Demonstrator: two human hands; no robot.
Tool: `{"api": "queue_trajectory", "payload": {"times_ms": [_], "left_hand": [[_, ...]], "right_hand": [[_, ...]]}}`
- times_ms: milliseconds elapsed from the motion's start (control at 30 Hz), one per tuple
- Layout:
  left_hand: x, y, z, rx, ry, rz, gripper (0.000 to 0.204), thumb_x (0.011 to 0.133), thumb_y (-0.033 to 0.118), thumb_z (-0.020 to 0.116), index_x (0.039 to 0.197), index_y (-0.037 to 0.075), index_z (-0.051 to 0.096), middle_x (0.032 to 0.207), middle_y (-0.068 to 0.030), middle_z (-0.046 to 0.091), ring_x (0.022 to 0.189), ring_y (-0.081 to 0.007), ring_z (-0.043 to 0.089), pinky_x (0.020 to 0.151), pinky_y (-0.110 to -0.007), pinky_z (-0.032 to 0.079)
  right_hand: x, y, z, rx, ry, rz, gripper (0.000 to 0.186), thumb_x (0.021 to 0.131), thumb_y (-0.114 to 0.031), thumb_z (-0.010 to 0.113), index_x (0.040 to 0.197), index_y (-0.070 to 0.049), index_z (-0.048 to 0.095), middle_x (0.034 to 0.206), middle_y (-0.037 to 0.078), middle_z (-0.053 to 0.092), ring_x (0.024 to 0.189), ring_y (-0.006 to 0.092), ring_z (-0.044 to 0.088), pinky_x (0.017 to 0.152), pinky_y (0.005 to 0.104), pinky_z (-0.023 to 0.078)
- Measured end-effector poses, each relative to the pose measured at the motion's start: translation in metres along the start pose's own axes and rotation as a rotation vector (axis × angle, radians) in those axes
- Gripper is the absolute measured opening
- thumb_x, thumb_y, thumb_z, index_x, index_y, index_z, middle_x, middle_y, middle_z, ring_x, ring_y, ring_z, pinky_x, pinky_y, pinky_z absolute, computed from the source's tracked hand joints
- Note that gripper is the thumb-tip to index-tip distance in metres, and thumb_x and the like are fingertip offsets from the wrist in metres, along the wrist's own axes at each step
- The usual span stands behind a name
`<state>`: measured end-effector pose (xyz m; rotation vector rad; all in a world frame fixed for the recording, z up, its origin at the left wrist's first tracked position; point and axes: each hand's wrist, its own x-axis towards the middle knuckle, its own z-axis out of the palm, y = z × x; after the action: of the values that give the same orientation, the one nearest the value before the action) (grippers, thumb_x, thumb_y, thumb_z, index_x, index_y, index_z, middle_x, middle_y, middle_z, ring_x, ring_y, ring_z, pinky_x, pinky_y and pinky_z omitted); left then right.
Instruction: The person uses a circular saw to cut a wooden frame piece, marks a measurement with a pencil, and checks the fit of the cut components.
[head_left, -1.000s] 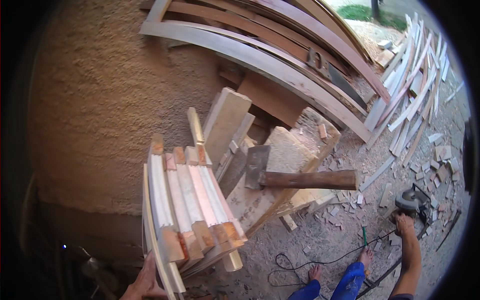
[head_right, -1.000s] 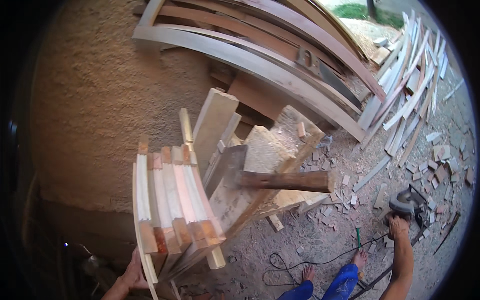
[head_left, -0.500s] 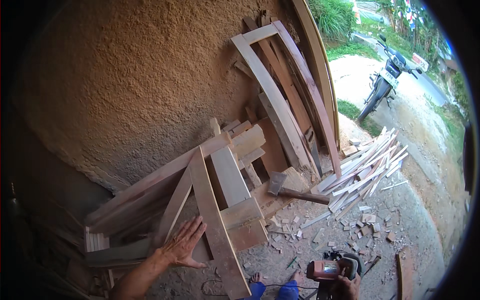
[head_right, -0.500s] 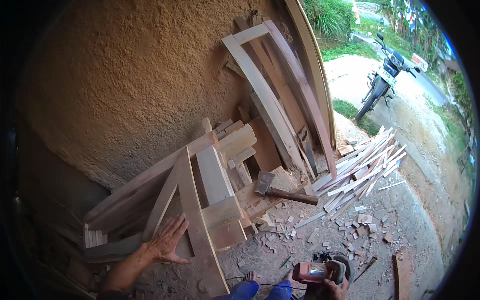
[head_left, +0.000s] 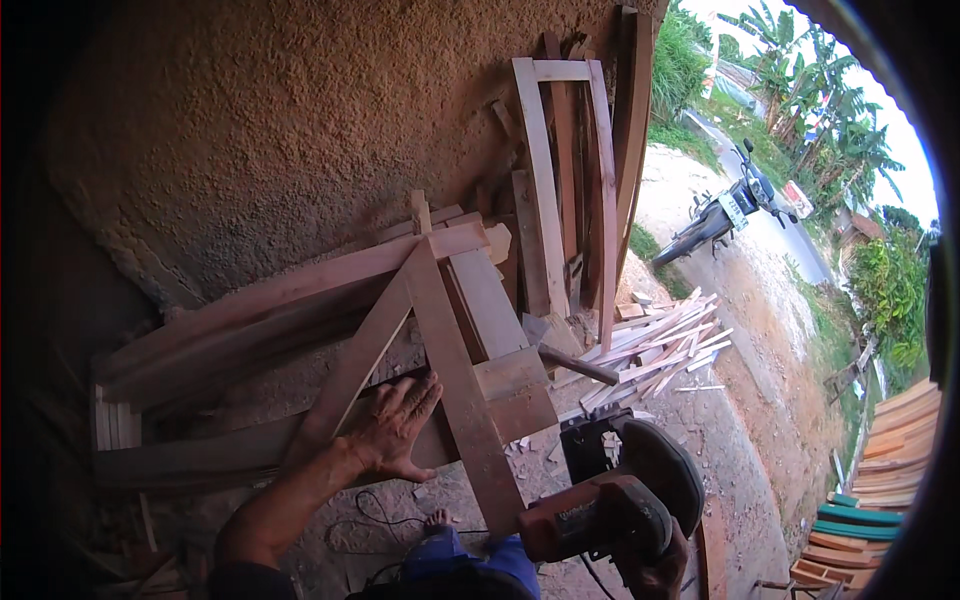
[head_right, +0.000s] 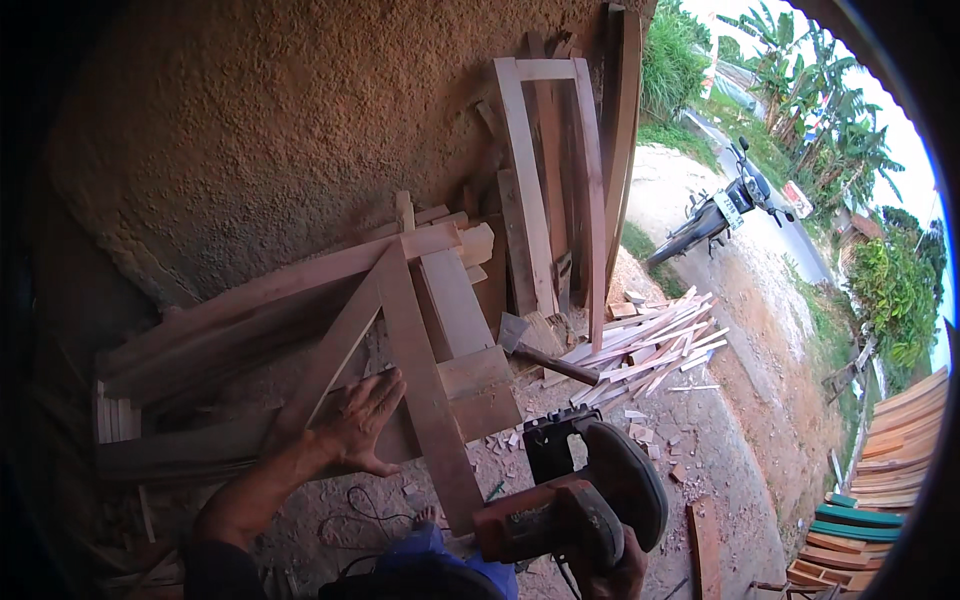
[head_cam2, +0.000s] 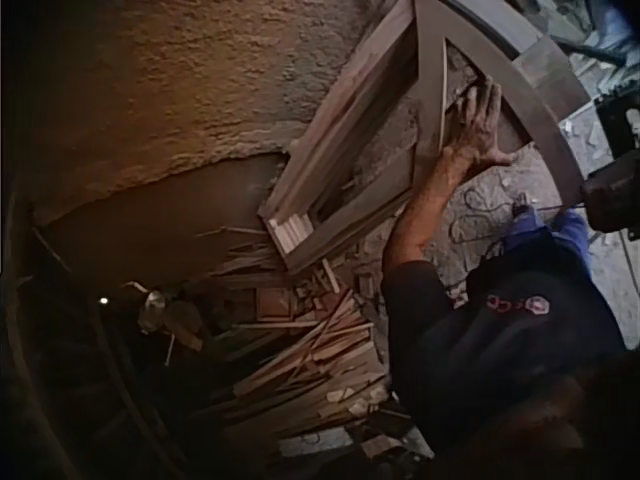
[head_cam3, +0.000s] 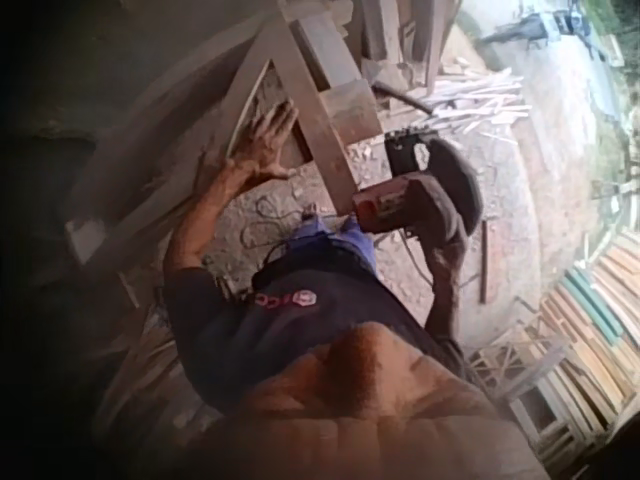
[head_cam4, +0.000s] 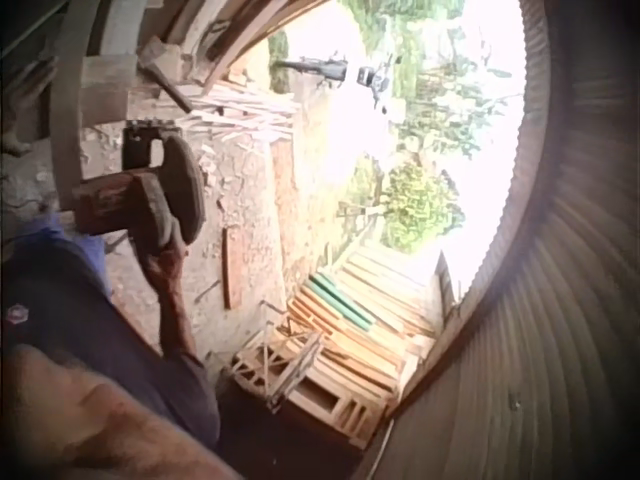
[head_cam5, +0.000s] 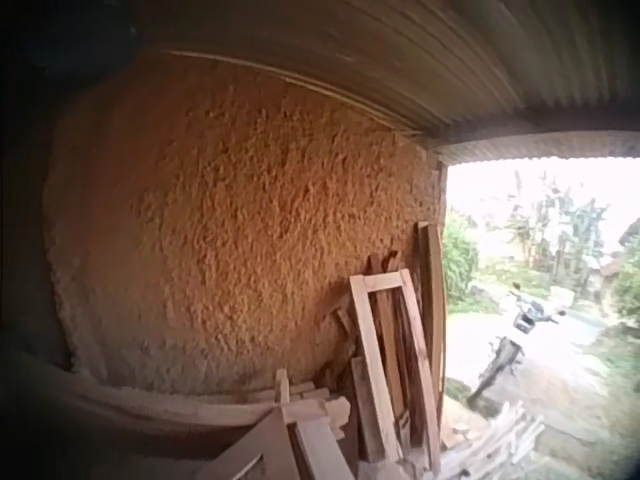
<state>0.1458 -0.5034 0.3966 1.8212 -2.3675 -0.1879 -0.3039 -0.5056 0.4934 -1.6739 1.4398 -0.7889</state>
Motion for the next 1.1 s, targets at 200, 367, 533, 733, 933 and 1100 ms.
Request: {"api": "queue_trajectory", "payload": {"times_ms": [200,367,533,733,933,1100], "left_hand": [[-0.001,0.001,-0.006,0.082,0.016,-0.003,0.136,0.06,0.076,0.075,0.157,-0.007,0.026,0.166,-0.0256,0.022,0.14,-0.0428,0.034,0.111,-0.055,0.031],[-0.001,0.0,-0.01,0.114,0.051,0.008,0.133,0.059,0.075,0.075,0.155,-0.007,0.032,0.163,-0.0248,0.029,0.133,-0.0401,0.04,0.106,-0.05,0.036],[-0.002,0.003,-0.016,0.131,0.029,-0.005,0.133,0.058,0.078,0.076,0.152,-0.007,0.038,0.161,-0.0253,0.033,0.133,-0.0408,0.041,0.108,-0.05,0.034],[0.001,0.003,-0.017,0.128,0.052,0.001,0.13,0.056,0.076,0.077,0.15,-0.007,0.042,0.159,-0.0242,0.037,0.132,-0.0402,0.042,0.106,-0.05,0.036],[0.0,0.004,-0.018,0.117,0.023,-0.019,0.129,0.057,0.076,0.078,0.15,-0.007,0.042,0.159,-0.0239,0.037,0.132,-0.0405,0.042,0.106,-0.052,0.036],[0.002,0.004,-0.018,0.072,0.048,-0.01,0.128,0.058,0.076,0.077,0.149,-0.007,0.043,0.159,-0.0239,0.037,0.13,-0.041,0.043,0.105,-0.053,0.036]], "right_hand": [[0.018,-0.064,0.035,0.058,-0.149,-0.044,0.043,0.085,-0.015,0.082,0.121,0.0,0.064,0.108,0.01,0.073,0.1,0.0167,0.069,0.088,0.0329,0.055],[0.024,-0.079,0.055,0.003,-0.196,0.007,0.042,0.088,-0.015,0.081,0.123,0.0,0.064,0.109,0.01,0.073,0.101,0.0163,0.069,0.09,0.0327,0.054],[0.031,-0.086,0.074,0.025,-0.23,-0.074,0.029,0.092,-0.015,0.077,0.115,-0.001,0.067,0.095,0.009,0.073,0.085,0.0152,0.07,0.074,0.0309,0.057],[0.044,-0.088,0.08,0.078,-0.305,-0.009,0.028,0.092,-0.015,0.076,0.114,-0.001,0.067,0.094,0.008,0.073,0.083,0.0151,0.07,0.073,0.0306,0.056],[0.056,-0.088,0.086,0.11,-0.355,0.031,0.027,0.092,-0.015,0.076,0.113,-0.001,0.067,0.093,0.008,0.073,0.082,0.0149,0.07,0.071,0.0304,0.056],[0.065,-0.091,0.09,0.12,-0.383,0.057,0.026,0.092,-0.015,0.076,0.112,-0.001,0.067,0.092,0.008,0.073,0.08,0.0147,0.069,0.07,0.0301,0.056]]}}
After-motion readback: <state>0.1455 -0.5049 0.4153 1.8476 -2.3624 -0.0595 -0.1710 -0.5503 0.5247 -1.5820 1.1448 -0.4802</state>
